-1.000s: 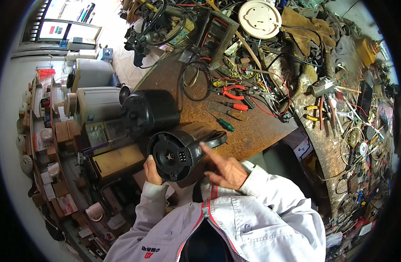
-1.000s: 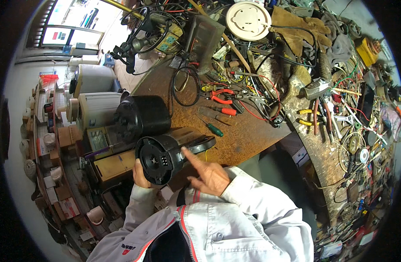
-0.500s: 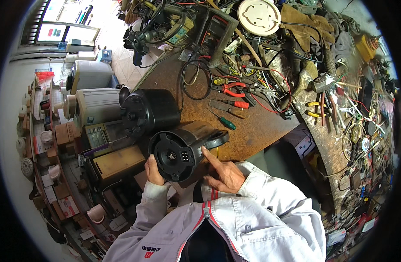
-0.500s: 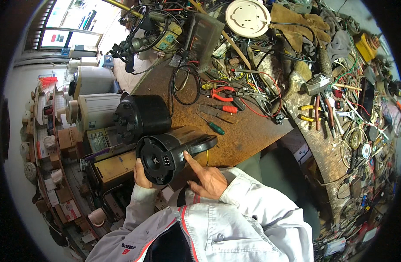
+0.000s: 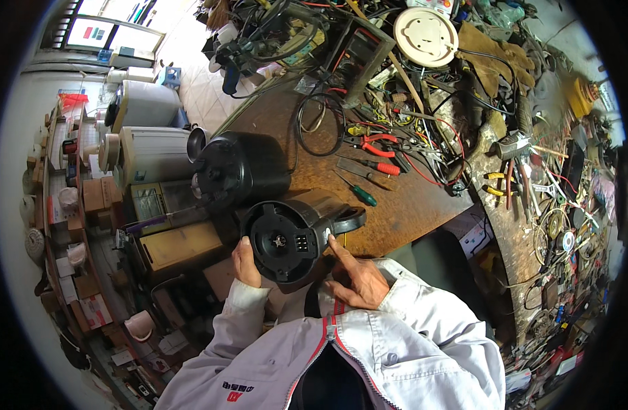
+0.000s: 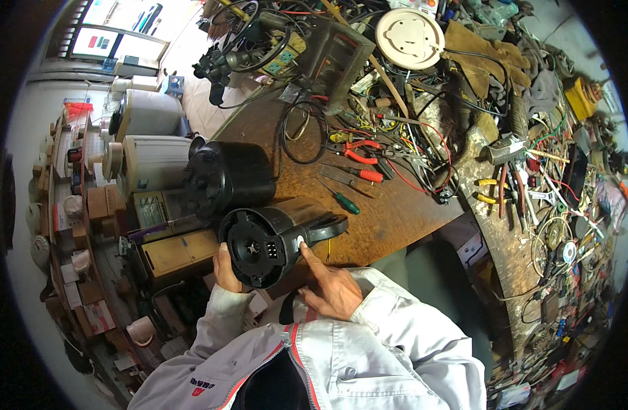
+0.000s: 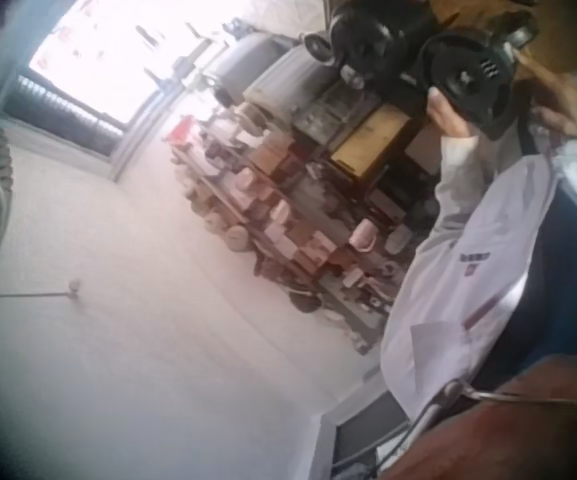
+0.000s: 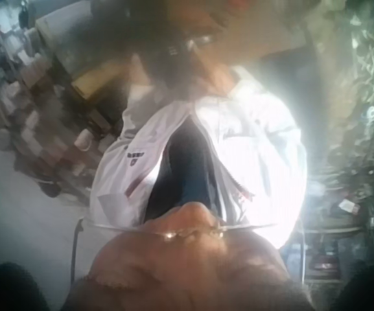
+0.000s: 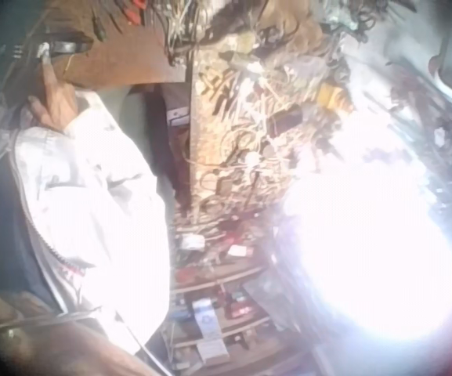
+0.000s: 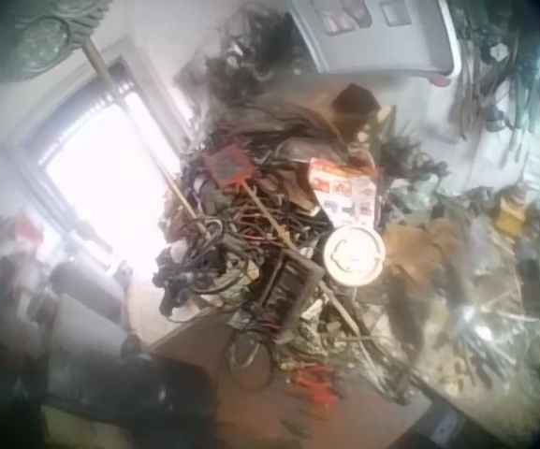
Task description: The person disassembles a black electric kettle, removes the base, and uses a screwdriver to loosen and remove screws from the internal assembly. They then place the screws into a small plastic container and reassemble the kettle base.
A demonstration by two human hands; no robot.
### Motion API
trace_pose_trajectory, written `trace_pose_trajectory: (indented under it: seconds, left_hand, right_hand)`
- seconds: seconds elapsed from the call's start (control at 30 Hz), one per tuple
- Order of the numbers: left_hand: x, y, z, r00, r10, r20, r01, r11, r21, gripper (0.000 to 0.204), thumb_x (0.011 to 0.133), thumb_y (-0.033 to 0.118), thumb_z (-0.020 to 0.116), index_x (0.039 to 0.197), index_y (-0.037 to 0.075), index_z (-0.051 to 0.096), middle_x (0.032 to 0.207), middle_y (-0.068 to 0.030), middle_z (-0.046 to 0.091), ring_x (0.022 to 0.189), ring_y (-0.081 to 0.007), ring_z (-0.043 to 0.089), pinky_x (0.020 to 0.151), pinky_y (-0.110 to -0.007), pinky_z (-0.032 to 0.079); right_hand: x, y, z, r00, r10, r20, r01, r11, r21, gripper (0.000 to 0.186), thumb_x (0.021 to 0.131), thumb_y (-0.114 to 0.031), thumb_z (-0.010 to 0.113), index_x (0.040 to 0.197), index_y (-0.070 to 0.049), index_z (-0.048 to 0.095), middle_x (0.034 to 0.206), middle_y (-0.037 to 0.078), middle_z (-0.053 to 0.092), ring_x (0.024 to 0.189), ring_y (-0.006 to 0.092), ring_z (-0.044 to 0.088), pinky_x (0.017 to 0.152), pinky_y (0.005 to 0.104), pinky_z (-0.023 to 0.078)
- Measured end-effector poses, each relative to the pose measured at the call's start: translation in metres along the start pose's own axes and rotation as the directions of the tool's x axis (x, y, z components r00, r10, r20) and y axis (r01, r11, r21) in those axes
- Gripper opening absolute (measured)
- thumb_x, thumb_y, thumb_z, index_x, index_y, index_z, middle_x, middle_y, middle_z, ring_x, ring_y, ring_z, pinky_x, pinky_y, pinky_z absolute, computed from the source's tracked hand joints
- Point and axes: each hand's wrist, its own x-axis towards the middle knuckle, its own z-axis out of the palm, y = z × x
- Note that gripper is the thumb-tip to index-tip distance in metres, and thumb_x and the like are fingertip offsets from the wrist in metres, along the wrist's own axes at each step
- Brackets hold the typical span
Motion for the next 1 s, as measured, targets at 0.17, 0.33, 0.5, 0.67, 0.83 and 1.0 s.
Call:
trace_pose_trajectory:
  seconds: [0.17, 0.33, 0.5, 0.67, 0.83, 1.0]
  left_hand:
    - [-0.001, 0.013, 0.011, 1.0, 0.023, -0.016, -0.022, 1.0, 0.021, 0.056, 0.111, 0.04, 0.037, 0.124, -0.005, 0.067, 0.114, -0.0129, 0.074, 0.102, -0.0214, 0.07, 0.094, -0.034, 0.055]
    - [-0.001, 0.027, 0.015, 0.999, 0.031, 0.03, -0.031, 1.0, -0.002, 0.058, 0.11, 0.043, 0.037, 0.127, -0.005, 0.065, 0.118, -0.013, 0.073, 0.106, -0.0207, 0.069, 0.096, -0.033, 0.054]
    - [-0.003, 0.02, 0.021, 0.999, 0.033, 0.007, -0.031, 0.985, -0.167, 0.063, 0.11, 0.049, 0.039, 0.13, -0.005, 0.064, 0.121, -0.0138, 0.072, 0.107, -0.0207, 0.069, 0.096, -0.034, 0.055]
    - [-0.004, 0.013, 0.019, 0.999, -0.001, 0.043, 0.013, 0.959, -0.283, 0.067, 0.109, 0.055, 0.041, 0.136, -0.005, 0.059, 0.126, -0.0106, 0.069, 0.113, -0.0184, 0.064, 0.101, -0.031, 0.049]
    - [0.0, 0.002, 0.021, 0.997, 0.051, 0.055, -0.026, 0.922, -0.387, 0.073, 0.107, 0.058, 0.043, 0.141, -0.006, 0.054, 0.133, -0.0123, 0.065, 0.121, -0.0192, 0.06, 0.106, -0.032, 0.045]
    - [0.003, 0.005, 0.024, 0.993, 0.108, 0.052, -0.075, 0.896, -0.437, 0.072, 0.108, 0.055, 0.043, 0.145, -0.007, 0.05, 0.136, -0.0134, 0.063, 0.123, -0.0202, 0.06, 0.107, -0.032, 0.045]
  right_hand:
    - [0.0, -0.004, 0.003, 0.997, 0.079, 0.003, -0.079, 0.996, 0.043, 0.095, 0.085, -0.011, 0.074, 0.163, -0.003, 0.02, 0.091, 0.021, 0.072, 0.081, 0.0401, 0.071, 0.076, 0.0436, 0.058]
    - [0.002, -0.007, 0.005, 0.998, 0.061, -0.02, -0.061, 0.998, -0.004, 0.096, 0.086, -0.008, 0.074, 0.164, -0.003, 0.018, 0.087, 0.017, 0.071, 0.078, 0.0337, 0.071, 0.075, 0.0402, 0.057]
    - [0.002, -0.008, 0.002, 0.997, 0.074, 0.019, -0.072, 0.995, -0.07, 0.096, 0.087, -0.004, 0.073, 0.164, 0.0, 0.015, 0.084, 0.014, 0.07, 0.075, 0.0256, 0.071, 0.075, 0.0348, 0.055]
    - [0.006, -0.014, 0.002, 0.993, 0.115, -0.008, -0.115, 0.99, -0.076, 0.094, 0.087, -0.005, 0.075, 0.163, 0.002, 0.019, 0.082, 0.014, 0.071, 0.075, 0.0245, 0.071, 0.076, 0.0339, 0.056]
    - [0.008, -0.015, 0.005, 0.993, 0.099, -0.059, -0.107, 0.983, -0.152, 0.092, 0.086, -0.007, 0.077, 0.161, 0.003, 0.024, 0.079, 0.013, 0.071, 0.073, 0.023, 0.07, 0.075, 0.0324, 0.055]
    - [0.011, -0.021, 0.008, 0.983, 0.163, -0.085, -0.176, 0.969, -0.173, 0.092, 0.084, -0.004, 0.074, 0.162, 0.0, 0.025, 0.08, 0.014, 0.072, 0.073, 0.0246, 0.072, 0.074, 0.0334, 0.056]
